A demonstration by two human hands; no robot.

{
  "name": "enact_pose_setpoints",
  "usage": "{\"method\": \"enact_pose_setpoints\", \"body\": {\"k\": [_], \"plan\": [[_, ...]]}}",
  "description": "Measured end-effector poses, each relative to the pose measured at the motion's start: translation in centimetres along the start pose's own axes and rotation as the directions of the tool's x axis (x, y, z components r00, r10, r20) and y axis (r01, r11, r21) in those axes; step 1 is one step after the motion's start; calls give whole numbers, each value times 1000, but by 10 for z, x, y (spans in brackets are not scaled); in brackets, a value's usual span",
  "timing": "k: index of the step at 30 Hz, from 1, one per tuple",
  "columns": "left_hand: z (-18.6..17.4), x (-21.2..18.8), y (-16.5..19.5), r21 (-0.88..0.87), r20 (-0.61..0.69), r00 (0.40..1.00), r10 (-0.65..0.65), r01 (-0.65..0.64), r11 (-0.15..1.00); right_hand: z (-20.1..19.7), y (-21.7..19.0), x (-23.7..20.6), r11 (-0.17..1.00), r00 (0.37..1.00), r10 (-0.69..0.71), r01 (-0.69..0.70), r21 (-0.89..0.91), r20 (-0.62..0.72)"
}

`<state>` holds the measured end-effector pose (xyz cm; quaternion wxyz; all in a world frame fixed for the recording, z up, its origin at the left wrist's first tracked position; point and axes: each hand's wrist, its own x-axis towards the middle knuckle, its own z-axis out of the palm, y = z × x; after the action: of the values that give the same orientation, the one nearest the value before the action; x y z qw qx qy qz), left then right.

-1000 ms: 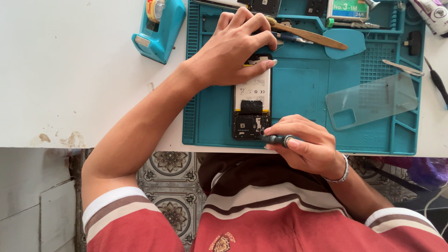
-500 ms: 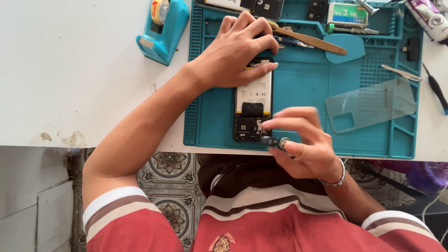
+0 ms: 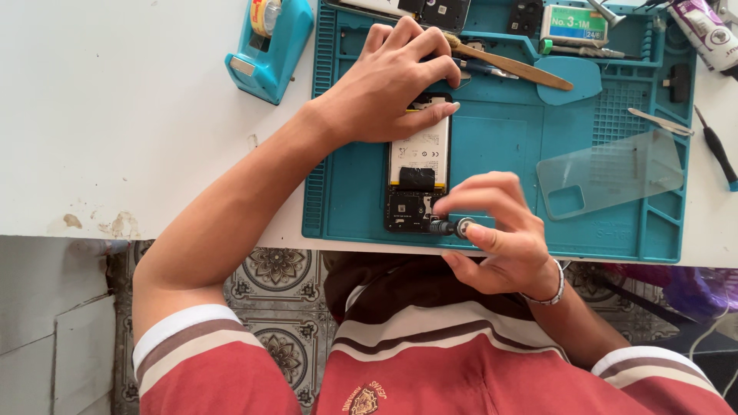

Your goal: The person repairs a smartphone on a teal repair mat. They unscrew and pry components from the opened phone body with a screwdriver and fingers, reposition the phone, work on its parts, and finally brush the phone's surface with a toothbrush.

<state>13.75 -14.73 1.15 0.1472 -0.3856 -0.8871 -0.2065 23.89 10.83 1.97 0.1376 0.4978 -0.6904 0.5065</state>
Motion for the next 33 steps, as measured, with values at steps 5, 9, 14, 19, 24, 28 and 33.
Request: {"method": "enact_pose_setpoints", "body": {"k": [5,9,14,19,24,28,33], "plan": [[0,1,0,3,6,1000,-3,3,1000,-1,-1,-2,999,999,32,-33,-32,-43],[1,2,-1,8,-8,1000,7,-7,1000,-3,0,-3,999,999,33,-33,14,27],[0,2,-1,1,5,1000,-1,1,1000,0,3,-3,1000,1000,25,-25,0,20],[0,3,0,-6,0,1000,-2,2,1000,3,2,-6,995,998,47,-51,86,53],[-1,4,-2,-4,-2,1000,4,-4,1000,5,2,-8,999,995,46,-48,-19,-84],[-1,4,-1,-6,2,1000,0,0,1000,10,0,-8,991,991,25,-8,130,-130],[-2,4,-1,2,-6,1000,2,-2,1000,12,3,-6,983,1000,17,-13,183,-19]]}}
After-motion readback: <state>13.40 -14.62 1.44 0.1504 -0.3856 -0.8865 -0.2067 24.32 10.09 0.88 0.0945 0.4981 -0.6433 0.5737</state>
